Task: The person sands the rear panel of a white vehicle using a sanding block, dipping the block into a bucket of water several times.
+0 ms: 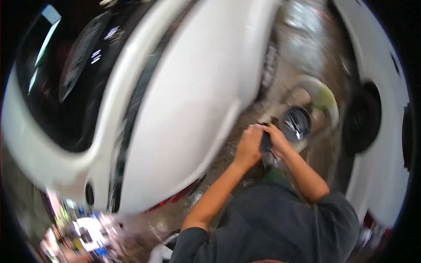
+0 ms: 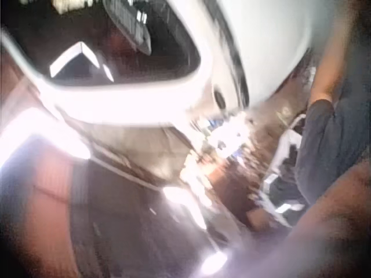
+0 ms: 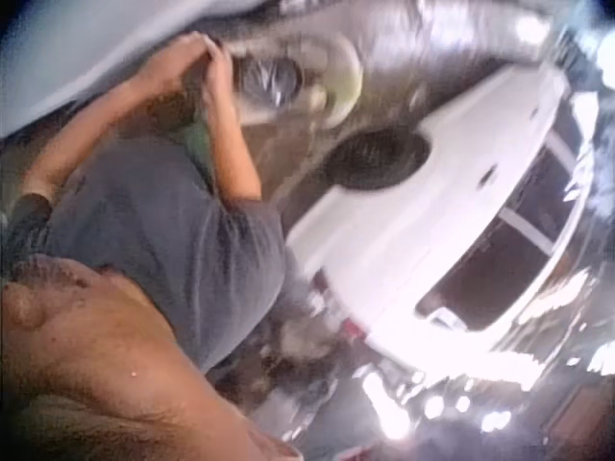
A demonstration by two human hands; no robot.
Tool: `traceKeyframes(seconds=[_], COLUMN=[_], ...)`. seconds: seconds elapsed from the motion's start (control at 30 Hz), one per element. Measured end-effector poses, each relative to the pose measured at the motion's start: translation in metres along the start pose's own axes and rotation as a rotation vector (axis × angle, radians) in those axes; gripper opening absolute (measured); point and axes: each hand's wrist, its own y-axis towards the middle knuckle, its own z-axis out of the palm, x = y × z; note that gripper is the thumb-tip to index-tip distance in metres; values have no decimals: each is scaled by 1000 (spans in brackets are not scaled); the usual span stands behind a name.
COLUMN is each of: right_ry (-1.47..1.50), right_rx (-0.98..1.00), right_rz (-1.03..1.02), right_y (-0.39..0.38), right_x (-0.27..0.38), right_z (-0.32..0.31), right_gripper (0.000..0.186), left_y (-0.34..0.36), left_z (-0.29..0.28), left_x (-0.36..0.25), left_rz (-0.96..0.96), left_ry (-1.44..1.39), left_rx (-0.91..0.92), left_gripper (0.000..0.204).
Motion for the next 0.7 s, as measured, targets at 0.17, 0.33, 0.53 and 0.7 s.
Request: traceKeyframes(seconds=[0.17,0.33,0.53,0.7], right_ry=[2,-999,-1294,-1226], right_rx=[-131,-610,-616,-427], right_rz=[206,-140,-437,-2], right_y=[42,80,150,175], right_x=[-49,-86,-86,-96], right_z=[-115,-254,-328,-346], right_gripper=[51,63,72,84], left_y=[28,76,142,180], left_z=[80,179,313,388], left_x=[23,27,44,44], left_rz=[6,-160,185,-5], left_ry=[-55,-173,37,312], left_rx=[263,425,329,982], left_gripper=[75,67,61,43])
